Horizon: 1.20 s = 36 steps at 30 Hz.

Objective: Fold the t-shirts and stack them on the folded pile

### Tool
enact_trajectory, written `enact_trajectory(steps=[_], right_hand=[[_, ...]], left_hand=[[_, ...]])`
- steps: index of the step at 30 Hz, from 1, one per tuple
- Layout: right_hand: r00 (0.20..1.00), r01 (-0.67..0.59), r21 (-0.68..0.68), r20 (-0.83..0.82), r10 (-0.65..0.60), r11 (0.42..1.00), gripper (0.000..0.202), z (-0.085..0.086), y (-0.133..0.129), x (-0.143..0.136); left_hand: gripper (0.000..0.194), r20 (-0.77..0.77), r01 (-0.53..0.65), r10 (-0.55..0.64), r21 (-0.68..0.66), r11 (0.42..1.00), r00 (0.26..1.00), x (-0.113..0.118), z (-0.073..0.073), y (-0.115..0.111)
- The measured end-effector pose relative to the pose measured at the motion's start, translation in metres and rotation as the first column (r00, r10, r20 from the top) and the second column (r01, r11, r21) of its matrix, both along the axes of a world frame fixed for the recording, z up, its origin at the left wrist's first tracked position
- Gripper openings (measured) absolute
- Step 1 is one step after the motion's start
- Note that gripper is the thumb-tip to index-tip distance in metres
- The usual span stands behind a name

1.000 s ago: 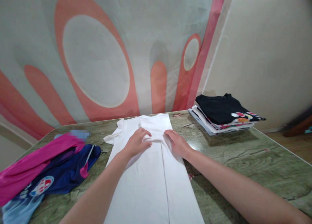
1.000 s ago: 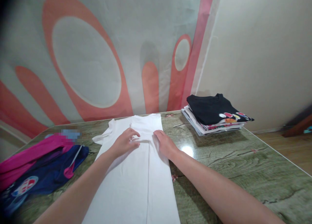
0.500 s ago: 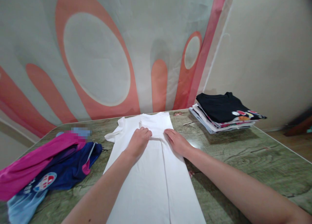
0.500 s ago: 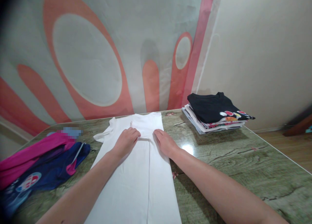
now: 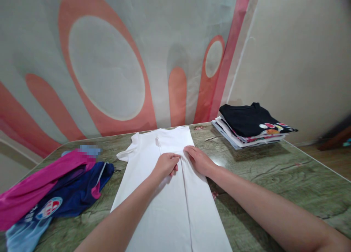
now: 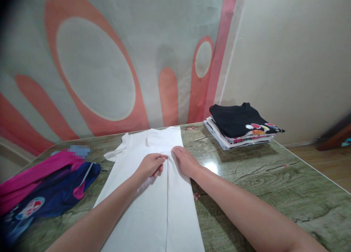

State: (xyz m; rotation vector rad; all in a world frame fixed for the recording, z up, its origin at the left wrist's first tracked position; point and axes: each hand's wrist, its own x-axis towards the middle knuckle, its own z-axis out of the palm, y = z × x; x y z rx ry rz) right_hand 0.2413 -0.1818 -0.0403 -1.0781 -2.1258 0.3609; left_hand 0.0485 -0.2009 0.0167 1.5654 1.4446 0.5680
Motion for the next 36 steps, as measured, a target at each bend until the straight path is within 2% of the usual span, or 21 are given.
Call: enact_trajectory(steps=[2, 5, 8, 13, 18, 20, 23, 26, 28, 30, 31, 33, 35, 36], right_hand=[[1.000, -0.008, -0.003, -0.004, 0.008, 1.000, 0.044, 0.000, 0.000, 0.001], [1.000, -0.010, 0.005, -0.011, 0.010, 1.000, 0.042, 0.001, -0.001, 0.001], [1.000, -0.009, 0.016, -0.010, 0.009, 1.000, 0.040, 0.002, -0.001, 0.000], [1.000, 0.000, 0.003, -0.008, 0.000, 1.000, 0.041, 0.001, -0.001, 0.000], [1.000, 0.010, -0.023, 0.008, -0.009, 1.000, 0.049, 0.002, -0.002, 0.001], [1.000, 0.004, -0.025, 0.006, -0.004, 1.000, 0.049, 0.003, -0.002, 0.001], [1.000, 0.004, -0.019, 0.005, -0.004, 1.000, 0.048, 0.005, -0.002, 0.001], [1.000, 0.010, -0.018, 0.013, -0.010, 1.000, 0.045, 0.006, -0.003, 0.001], [1.000, 0.017, -0.023, 0.013, -0.016, 1.000, 0.042, 0.006, -0.003, 0.001], [1.000, 0.020, -0.028, 0.011, -0.019, 0.999, 0.040, 0.006, -0.003, 0.002], [1.000, 0.020, -0.027, 0.012, -0.020, 0.999, 0.039, 0.007, -0.003, 0.002], [1.000, 0.016, -0.020, 0.019, -0.016, 1.000, 0.037, 0.008, -0.004, 0.003], [1.000, 0.014, -0.010, 0.024, -0.013, 1.000, 0.035, 0.009, -0.004, 0.004], [1.000, 0.014, -0.007, 0.024, -0.014, 1.000, 0.035, 0.009, -0.004, 0.004]], left_hand=[[0.024, 0.204, -0.019, 0.060, -0.199, 0.980, 0.977, 0.003, -0.001, 0.001], [0.023, 0.360, -0.020, 0.144, -0.328, 0.945, 0.922, 0.006, -0.002, 0.001], [0.026, 0.358, -0.038, 0.142, -0.284, 0.958, 0.923, 0.013, -0.003, 0.003], [0.022, 0.181, -0.095, 0.109, -0.081, 0.992, 0.977, 0.023, -0.006, 0.010], [0.019, 0.136, -0.113, 0.116, -0.027, 0.993, 0.984, 0.021, -0.007, 0.013], [0.017, 0.164, -0.119, 0.123, -0.034, 0.992, 0.979, 0.018, -0.008, 0.014], [0.019, 0.219, -0.075, 0.102, -0.127, 0.989, 0.971, 0.013, -0.006, 0.016], [0.022, 0.198, -0.050, 0.082, -0.160, 0.986, 0.977, 0.012, -0.005, 0.012], [0.021, 0.160, -0.109, 0.115, -0.047, 0.993, 0.980, 0.012, -0.008, 0.001], [0.021, 0.098, -0.159, 0.144, 0.171, 0.972, 0.985, 0.011, -0.012, -0.014], [0.019, 0.047, -0.147, 0.139, 0.294, 0.944, 0.989, 0.010, -0.013, -0.022], [0.017, -0.086, -0.031, 0.086, 0.505, 0.863, 0.993, 0.007, -0.017, -0.036], [0.017, -0.199, 0.113, 0.014, 0.611, 0.784, 0.980, 0.002, -0.018, -0.044], [0.020, -0.222, 0.145, -0.003, 0.628, 0.764, 0.975, 0.001, -0.017, -0.044]])
